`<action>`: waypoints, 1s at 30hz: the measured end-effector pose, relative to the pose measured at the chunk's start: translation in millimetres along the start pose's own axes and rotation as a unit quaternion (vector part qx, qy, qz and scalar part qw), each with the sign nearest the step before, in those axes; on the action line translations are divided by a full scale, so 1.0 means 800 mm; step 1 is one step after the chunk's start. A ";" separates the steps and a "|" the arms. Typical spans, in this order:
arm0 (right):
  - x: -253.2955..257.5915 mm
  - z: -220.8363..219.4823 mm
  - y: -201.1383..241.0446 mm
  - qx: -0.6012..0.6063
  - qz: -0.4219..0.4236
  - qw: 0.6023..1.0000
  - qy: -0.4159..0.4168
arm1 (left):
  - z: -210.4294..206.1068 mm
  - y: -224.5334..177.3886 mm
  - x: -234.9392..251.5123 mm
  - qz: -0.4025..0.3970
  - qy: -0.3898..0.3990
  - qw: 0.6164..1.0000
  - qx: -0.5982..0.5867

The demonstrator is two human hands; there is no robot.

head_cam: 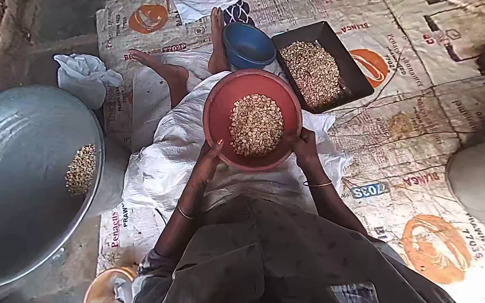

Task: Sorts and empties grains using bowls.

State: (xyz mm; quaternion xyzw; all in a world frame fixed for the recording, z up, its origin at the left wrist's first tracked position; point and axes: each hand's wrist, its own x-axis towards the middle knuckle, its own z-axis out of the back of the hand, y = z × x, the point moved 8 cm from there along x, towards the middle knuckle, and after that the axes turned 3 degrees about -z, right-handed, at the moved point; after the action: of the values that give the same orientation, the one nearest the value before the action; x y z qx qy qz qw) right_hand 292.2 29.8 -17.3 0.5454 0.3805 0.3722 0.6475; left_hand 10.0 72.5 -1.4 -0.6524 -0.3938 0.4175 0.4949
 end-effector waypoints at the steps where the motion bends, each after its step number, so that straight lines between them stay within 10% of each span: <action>1: 0.000 -0.011 0.019 -0.010 0.046 0.999 0.004 | 0.011 -0.017 -0.002 -0.035 -0.037 0.999 0.004; 5: 0.023 -0.045 0.051 0.001 0.188 0.982 -0.015 | 0.046 -0.029 0.012 -0.117 -0.109 0.986 0.046; 12: 0.025 -0.063 -0.063 -0.136 -0.072 0.982 0.109 | 0.061 0.080 0.006 0.148 -0.135 0.978 -0.051; 21: 0.034 -0.067 0.049 -0.094 0.140 0.984 0.054 | 0.056 -0.007 0.005 -0.034 -0.135 0.988 -0.074; 27: 0.047 -0.075 -0.057 -0.105 -0.098 0.984 0.106 | 0.058 0.070 0.024 0.151 -0.121 0.974 -0.113; 30: 0.023 -0.066 -0.030 -0.099 -0.088 0.986 0.106 | 0.052 0.039 -0.001 0.136 -0.135 0.975 -0.109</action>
State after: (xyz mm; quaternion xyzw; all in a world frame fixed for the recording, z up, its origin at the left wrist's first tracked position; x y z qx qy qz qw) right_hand 254.0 65.8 -48.4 0.4005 0.4543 0.4053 0.6848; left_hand -25.9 78.8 -38.7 -0.6879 -0.4074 0.5197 0.3012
